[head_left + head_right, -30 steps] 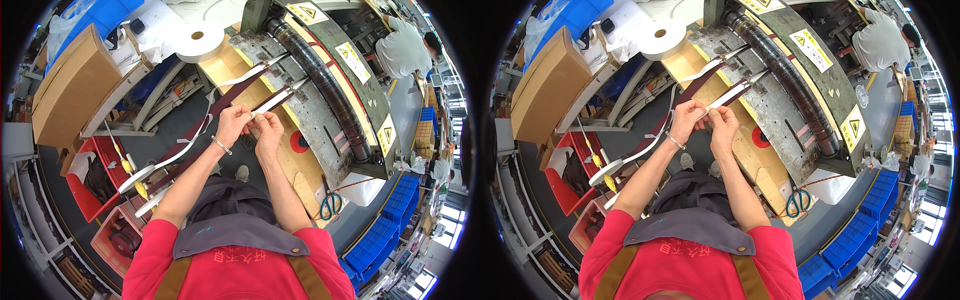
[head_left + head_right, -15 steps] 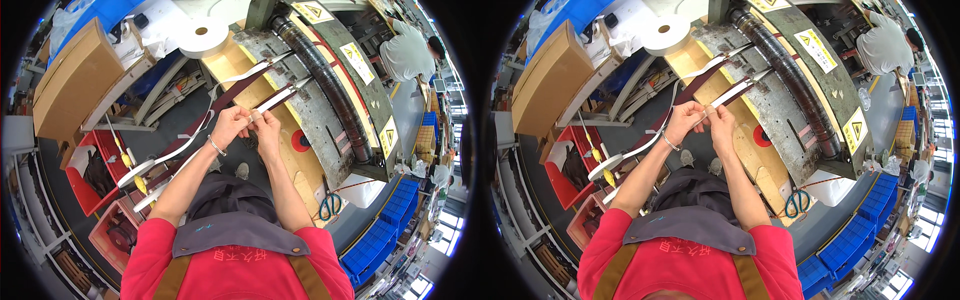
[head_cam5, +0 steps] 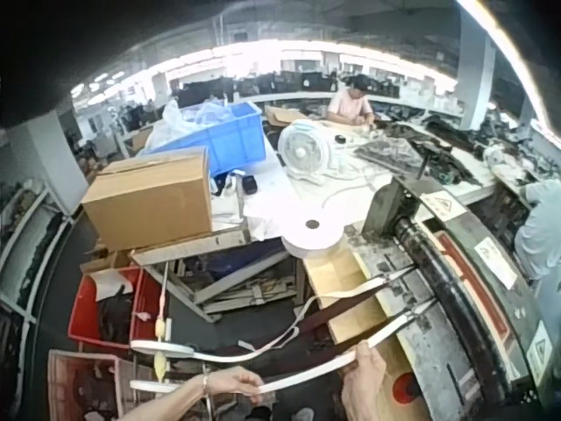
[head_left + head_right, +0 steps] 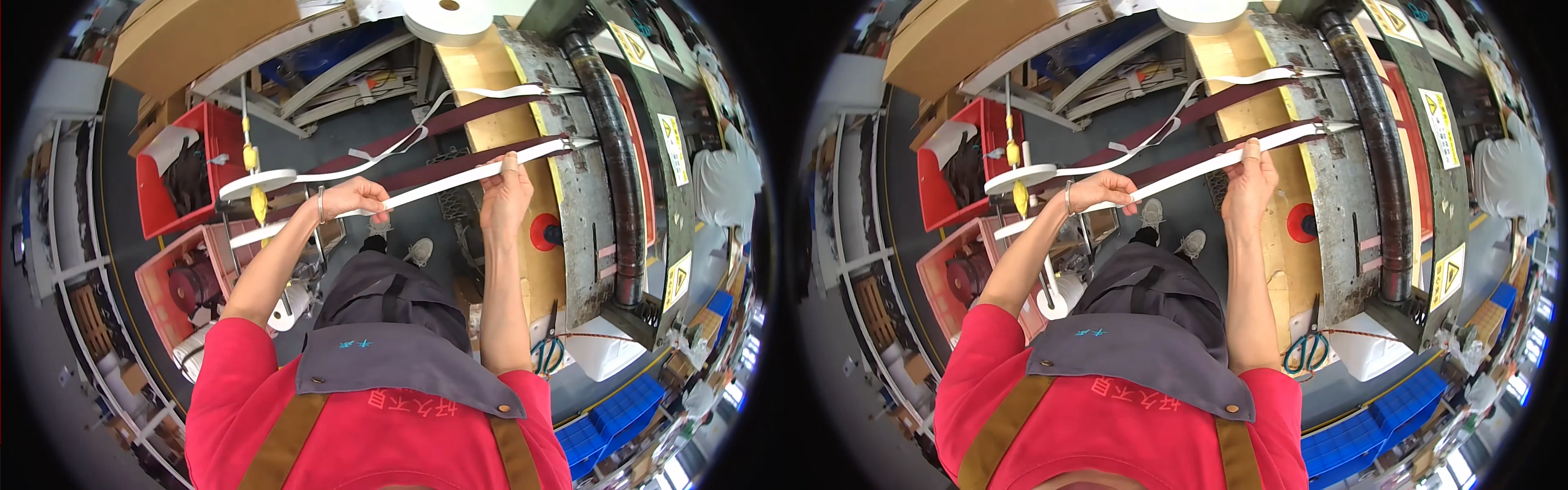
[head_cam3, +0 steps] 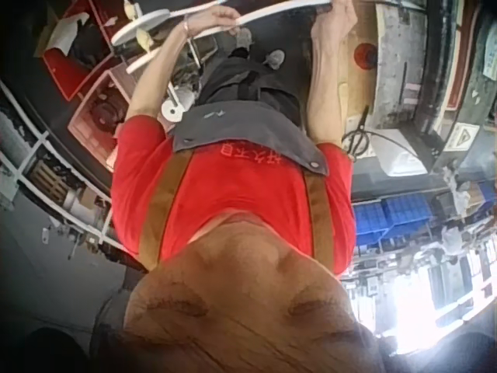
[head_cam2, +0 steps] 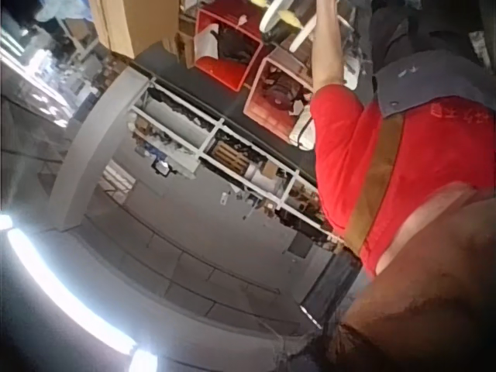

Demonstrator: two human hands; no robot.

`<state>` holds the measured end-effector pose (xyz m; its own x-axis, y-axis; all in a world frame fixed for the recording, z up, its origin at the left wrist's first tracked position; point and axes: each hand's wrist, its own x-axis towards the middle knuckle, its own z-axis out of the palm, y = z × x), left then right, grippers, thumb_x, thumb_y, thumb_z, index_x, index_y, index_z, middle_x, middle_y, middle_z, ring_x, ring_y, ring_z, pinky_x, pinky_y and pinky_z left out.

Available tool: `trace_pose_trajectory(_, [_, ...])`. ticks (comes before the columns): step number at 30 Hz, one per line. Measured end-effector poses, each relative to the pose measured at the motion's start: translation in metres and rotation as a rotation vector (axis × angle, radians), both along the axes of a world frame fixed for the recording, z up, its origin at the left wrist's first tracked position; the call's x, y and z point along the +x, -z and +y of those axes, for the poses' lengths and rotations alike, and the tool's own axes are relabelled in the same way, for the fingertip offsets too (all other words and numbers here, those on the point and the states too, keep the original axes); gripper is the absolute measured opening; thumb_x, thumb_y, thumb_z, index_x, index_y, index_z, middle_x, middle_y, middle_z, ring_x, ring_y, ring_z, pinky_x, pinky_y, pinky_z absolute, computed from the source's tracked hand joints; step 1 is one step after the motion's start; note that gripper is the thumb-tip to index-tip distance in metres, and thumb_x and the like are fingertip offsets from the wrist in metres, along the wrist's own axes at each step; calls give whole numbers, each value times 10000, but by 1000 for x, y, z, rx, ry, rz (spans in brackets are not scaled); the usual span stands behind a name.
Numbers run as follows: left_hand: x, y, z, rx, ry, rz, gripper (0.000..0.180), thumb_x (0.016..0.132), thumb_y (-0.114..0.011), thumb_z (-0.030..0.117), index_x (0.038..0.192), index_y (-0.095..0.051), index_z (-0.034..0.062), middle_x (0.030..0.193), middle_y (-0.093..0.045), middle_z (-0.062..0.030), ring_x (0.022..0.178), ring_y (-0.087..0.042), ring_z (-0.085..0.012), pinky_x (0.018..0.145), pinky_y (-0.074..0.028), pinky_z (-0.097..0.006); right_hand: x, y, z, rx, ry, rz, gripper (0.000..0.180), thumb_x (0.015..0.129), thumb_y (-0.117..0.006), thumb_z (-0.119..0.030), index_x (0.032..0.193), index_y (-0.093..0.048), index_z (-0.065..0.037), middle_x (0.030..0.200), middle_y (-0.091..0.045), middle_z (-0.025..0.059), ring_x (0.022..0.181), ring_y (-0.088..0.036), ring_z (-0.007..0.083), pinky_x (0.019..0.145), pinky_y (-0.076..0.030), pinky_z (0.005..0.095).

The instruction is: The person handles white rolls of material, unrolls them, and cuts sections using scissors. They then attach these white strips to a maroon strap assembly, threading them through yellow plastic guides and securing them with a white cloth. The process involves repetitive cutting, threading, and fastening actions.

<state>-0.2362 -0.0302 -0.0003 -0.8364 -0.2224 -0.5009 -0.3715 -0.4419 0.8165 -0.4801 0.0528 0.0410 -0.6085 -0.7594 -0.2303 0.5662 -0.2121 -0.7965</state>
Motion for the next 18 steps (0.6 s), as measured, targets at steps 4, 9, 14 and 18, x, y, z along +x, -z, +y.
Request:
trace_pose_trajectory(4, [25,2,14,-290,16,-235,124,775,-557,73,861,-593,-9,759,-630,-48,725,-575,-90,729,-435,-239,-10,6,9,-27,-38,-98,93,837,-546,-67,883,-537,13,824,-576,85,756,-587,187,762,-511,362])
trace_pose_trajectory(9, [54,-4,20,-289,-59,-173,113,750,-560,58,839,-603,4,735,-635,-44,718,-571,-77,718,-421,-224,-15,3,15,-63,-118,-114,101,819,-545,-29,905,-551,25,859,-603,123,814,-607,259,781,-499,372])
trace_pose_trajectory(14, [56,-34,-11,-131,-118,-13,135,771,-563,68,885,-588,2,760,-640,-65,696,-555,-67,645,-406,-202,-11,2,7,-232,-93,-230,183,806,-504,28,986,-533,9,925,-582,130,856,-580,260,831,-468,393])
trace_pose_trajectory(18, [50,-51,-28,-202,-61,-9,125,770,-570,84,861,-586,1,743,-637,-68,687,-574,-83,646,-429,-212,10,-31,-5,-302,-90,-383,368,822,-546,-209,1129,-461,-23,899,-569,116,808,-553,264,843,-431,444])
